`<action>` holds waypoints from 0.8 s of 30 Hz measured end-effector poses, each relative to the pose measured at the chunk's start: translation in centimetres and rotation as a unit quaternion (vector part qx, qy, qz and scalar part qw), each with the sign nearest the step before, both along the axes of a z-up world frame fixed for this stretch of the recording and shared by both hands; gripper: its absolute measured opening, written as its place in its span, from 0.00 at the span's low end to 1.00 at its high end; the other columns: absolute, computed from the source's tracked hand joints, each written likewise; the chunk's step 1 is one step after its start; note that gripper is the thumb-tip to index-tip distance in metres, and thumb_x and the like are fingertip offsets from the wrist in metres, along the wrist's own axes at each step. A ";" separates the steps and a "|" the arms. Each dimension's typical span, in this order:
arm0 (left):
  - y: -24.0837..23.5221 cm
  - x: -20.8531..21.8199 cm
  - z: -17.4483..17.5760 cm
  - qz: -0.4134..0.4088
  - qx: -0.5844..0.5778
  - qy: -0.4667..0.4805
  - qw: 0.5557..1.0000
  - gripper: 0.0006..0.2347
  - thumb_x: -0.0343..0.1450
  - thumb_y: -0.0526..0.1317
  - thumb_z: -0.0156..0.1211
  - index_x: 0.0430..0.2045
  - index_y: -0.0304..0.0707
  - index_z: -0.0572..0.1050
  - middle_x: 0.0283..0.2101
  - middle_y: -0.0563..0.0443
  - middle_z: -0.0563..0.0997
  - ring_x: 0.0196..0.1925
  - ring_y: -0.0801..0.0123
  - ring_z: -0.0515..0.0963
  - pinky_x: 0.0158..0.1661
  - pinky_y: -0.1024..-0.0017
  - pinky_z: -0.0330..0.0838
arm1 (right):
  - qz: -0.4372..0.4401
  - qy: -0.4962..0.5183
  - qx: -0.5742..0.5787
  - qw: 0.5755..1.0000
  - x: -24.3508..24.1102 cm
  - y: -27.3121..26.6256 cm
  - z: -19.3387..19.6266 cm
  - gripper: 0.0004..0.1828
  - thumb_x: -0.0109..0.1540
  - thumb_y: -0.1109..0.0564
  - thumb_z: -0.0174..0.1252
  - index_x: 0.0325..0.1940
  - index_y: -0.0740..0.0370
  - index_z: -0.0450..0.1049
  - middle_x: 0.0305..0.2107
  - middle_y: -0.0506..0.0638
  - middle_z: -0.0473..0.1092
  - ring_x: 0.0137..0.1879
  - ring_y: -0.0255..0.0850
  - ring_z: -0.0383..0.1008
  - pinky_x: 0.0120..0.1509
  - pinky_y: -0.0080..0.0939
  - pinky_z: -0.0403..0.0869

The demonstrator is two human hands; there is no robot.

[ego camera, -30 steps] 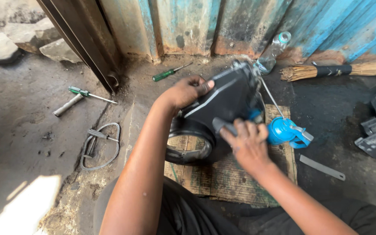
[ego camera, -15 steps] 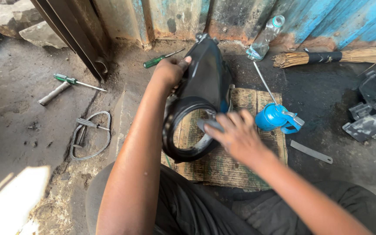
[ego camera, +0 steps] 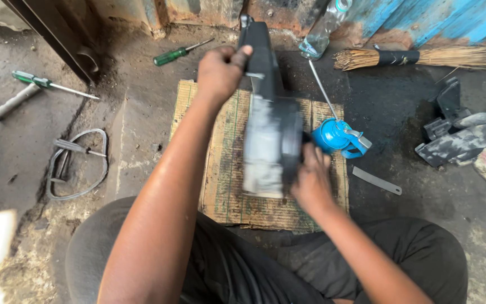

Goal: The person sits on the ground and scrubs a black motorcycle part with a cloth. They repeatedly dip the cloth into a blue spray bottle to apply liquid and wipe the surface of the part, turning it over to clean different sides.

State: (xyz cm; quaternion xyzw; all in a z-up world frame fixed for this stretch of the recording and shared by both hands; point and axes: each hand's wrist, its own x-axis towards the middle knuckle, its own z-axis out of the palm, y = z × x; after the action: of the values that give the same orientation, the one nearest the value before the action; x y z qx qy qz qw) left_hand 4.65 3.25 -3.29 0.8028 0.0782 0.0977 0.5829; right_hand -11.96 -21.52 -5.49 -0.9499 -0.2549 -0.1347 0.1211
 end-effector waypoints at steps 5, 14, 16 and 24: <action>4.0 -1.4 2.2 -0.035 -0.100 0.169 0.980 0.17 0.73 0.52 0.56 0.38 0.35 0.79 0.28 0.48 0.81 0.23 0.65 0.79 0.22 0.70 0.74 | 0.006 0.025 -0.007 1.000 -1.7 2.2 0.9 0.28 0.50 0.69 0.59 0.54 0.56 0.79 0.44 0.58 0.66 0.54 0.54 0.65 0.57 0.54 0.63; 0.9 -3.9 3.6 0.029 0.073 0.232 0.969 0.47 0.58 0.71 0.65 0.56 0.22 0.67 0.54 0.27 0.78 0.57 0.46 0.81 0.56 0.60 0.74 | 0.106 0.005 -0.035 0.994 -3.4 4.4 0.8 0.30 0.51 0.69 0.55 0.57 0.54 0.78 0.46 0.57 0.68 0.53 0.53 0.66 0.58 0.53 0.63; -0.4 -4.7 4.8 -0.003 0.169 0.193 0.967 0.51 0.54 0.71 0.70 0.57 0.19 0.62 0.53 0.25 0.78 0.56 0.43 0.80 0.54 0.60 0.74 | 0.118 0.007 -0.047 0.992 -3.2 4.1 1.3 0.31 0.51 0.70 0.54 0.57 0.52 0.78 0.47 0.57 0.68 0.52 0.51 0.66 0.58 0.52 0.63; -1.0 -4.5 4.3 -0.003 0.198 0.120 0.973 0.50 0.51 0.68 0.76 0.54 0.21 0.65 0.48 0.27 0.80 0.53 0.44 0.81 0.52 0.61 0.75 | 0.035 -0.026 -0.127 0.991 -1.2 1.6 2.8 0.31 0.52 0.67 0.54 0.58 0.49 0.78 0.41 0.57 0.67 0.48 0.53 0.65 0.49 0.52 0.63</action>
State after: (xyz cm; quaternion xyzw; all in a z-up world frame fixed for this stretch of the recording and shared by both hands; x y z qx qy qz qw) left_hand 0.19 2.23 0.98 0.9082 0.1247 0.0127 0.3994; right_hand -13.15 -19.96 -2.72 -0.9442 -0.3059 -0.1219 -0.0026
